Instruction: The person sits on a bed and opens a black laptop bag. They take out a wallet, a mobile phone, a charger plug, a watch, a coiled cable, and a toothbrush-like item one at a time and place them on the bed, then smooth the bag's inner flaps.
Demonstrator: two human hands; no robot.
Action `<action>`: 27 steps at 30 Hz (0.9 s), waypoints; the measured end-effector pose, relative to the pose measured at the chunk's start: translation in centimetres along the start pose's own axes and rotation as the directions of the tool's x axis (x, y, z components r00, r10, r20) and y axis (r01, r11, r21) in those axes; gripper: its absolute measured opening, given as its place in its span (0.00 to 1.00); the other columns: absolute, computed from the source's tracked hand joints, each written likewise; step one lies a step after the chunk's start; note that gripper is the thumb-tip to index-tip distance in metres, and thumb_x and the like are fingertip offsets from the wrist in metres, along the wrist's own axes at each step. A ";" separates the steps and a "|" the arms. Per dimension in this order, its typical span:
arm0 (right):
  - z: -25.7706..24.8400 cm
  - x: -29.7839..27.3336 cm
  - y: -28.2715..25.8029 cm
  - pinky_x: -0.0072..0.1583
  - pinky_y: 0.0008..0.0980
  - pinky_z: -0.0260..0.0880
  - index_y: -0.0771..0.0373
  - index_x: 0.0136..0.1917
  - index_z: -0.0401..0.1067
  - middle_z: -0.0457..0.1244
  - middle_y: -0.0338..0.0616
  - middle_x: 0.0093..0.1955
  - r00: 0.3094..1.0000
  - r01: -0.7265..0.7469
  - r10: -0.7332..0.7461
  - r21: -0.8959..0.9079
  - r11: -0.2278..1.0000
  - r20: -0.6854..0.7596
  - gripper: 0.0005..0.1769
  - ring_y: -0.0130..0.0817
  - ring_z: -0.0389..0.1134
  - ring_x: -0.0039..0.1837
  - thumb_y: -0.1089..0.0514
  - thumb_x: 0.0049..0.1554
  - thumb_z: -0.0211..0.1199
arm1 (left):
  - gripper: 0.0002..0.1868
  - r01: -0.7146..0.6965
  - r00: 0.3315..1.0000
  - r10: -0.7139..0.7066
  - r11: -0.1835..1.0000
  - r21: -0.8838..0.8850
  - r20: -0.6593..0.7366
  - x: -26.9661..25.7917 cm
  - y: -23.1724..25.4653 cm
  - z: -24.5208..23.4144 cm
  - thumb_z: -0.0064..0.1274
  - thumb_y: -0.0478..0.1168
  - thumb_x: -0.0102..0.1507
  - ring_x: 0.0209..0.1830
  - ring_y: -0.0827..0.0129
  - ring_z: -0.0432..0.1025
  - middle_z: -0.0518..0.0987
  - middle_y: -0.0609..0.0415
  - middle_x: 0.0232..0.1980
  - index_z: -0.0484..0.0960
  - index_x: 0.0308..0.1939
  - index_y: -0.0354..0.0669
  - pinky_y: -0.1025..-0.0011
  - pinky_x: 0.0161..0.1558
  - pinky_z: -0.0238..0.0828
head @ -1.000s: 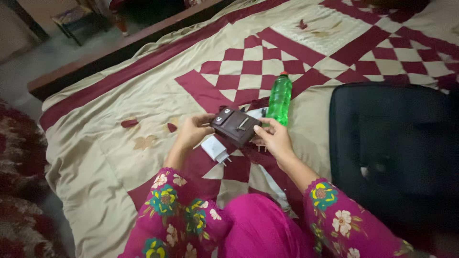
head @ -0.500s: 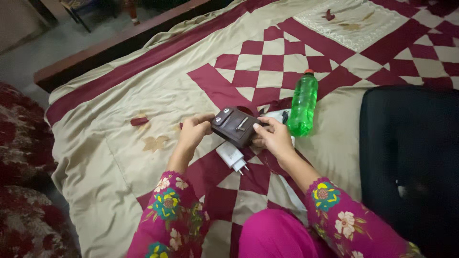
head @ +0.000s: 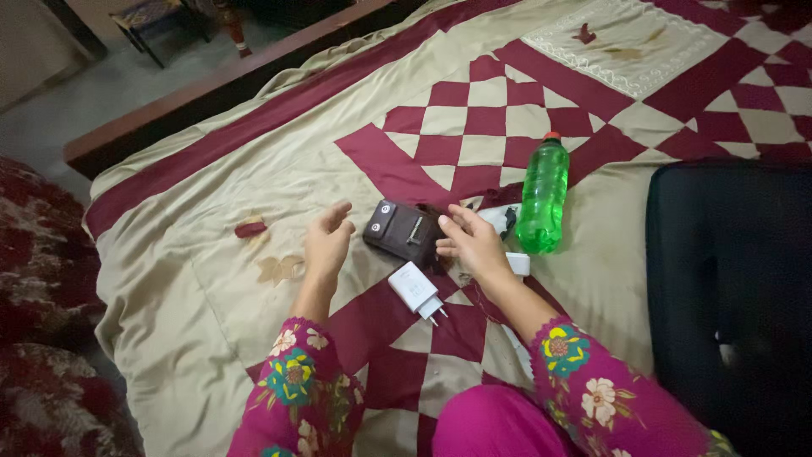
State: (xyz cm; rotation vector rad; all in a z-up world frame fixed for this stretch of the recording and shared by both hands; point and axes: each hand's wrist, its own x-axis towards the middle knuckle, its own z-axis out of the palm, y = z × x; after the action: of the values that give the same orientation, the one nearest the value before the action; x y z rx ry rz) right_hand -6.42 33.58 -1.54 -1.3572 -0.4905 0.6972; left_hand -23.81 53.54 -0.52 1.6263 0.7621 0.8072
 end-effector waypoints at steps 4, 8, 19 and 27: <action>-1.3 -1.2 -0.7 0.49 0.31 0.77 0.68 0.73 0.63 0.67 0.54 0.59 0.999 -0.035 0.034 -0.037 0.999 -0.016 0.32 0.33 0.73 0.47 0.51 0.60 0.62 | 0.28 0.002 1.000 -0.003 0.999 0.037 0.025 -0.3 0.3 0.4 0.46 0.30 0.59 0.67 0.60 0.72 0.77 0.44 0.67 0.76 0.65 0.35 0.67 0.63 0.69; -2.4 -2.6 -1.3 0.47 0.31 0.76 0.66 0.74 0.61 0.68 0.50 0.57 0.999 -0.042 0.039 -0.071 0.997 -0.034 0.33 0.32 0.72 0.47 0.52 0.59 0.62 | 0.27 0.038 0.999 -0.040 0.993 0.115 0.017 -1.1 0.7 1.3 0.49 0.31 0.59 0.63 0.60 0.75 0.78 0.43 0.65 0.78 0.64 0.38 0.67 0.60 0.71; -6.3 -5.9 -3.2 0.47 0.33 0.75 0.60 0.76 0.56 0.67 0.52 0.57 0.995 -0.091 0.088 -0.063 0.994 -0.042 0.37 0.36 0.72 0.48 0.50 0.58 0.63 | 0.27 -0.031 0.956 -0.017 0.987 0.160 0.292 -1.7 1.0 4.6 0.53 0.34 0.59 0.54 0.64 0.79 0.83 0.44 0.57 0.78 0.63 0.37 0.69 0.53 0.73; -9.9 -8.8 -4.9 0.52 0.33 0.74 0.62 0.74 0.59 0.68 0.50 0.57 0.997 -0.074 0.070 -0.125 0.989 -0.036 0.35 0.35 0.71 0.52 0.44 0.60 0.60 | 0.28 -0.096 0.823 -0.022 0.979 0.178 0.568 -4.3 5.6 8.5 0.57 0.39 0.62 0.49 0.71 0.79 0.84 0.48 0.53 0.74 0.66 0.31 0.75 0.50 0.75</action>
State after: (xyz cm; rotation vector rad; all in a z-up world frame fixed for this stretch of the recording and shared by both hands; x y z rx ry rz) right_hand -5.06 20.03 2.27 -1.5088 -0.4684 0.7124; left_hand -18.85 44.42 3.22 1.9352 0.3852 0.2337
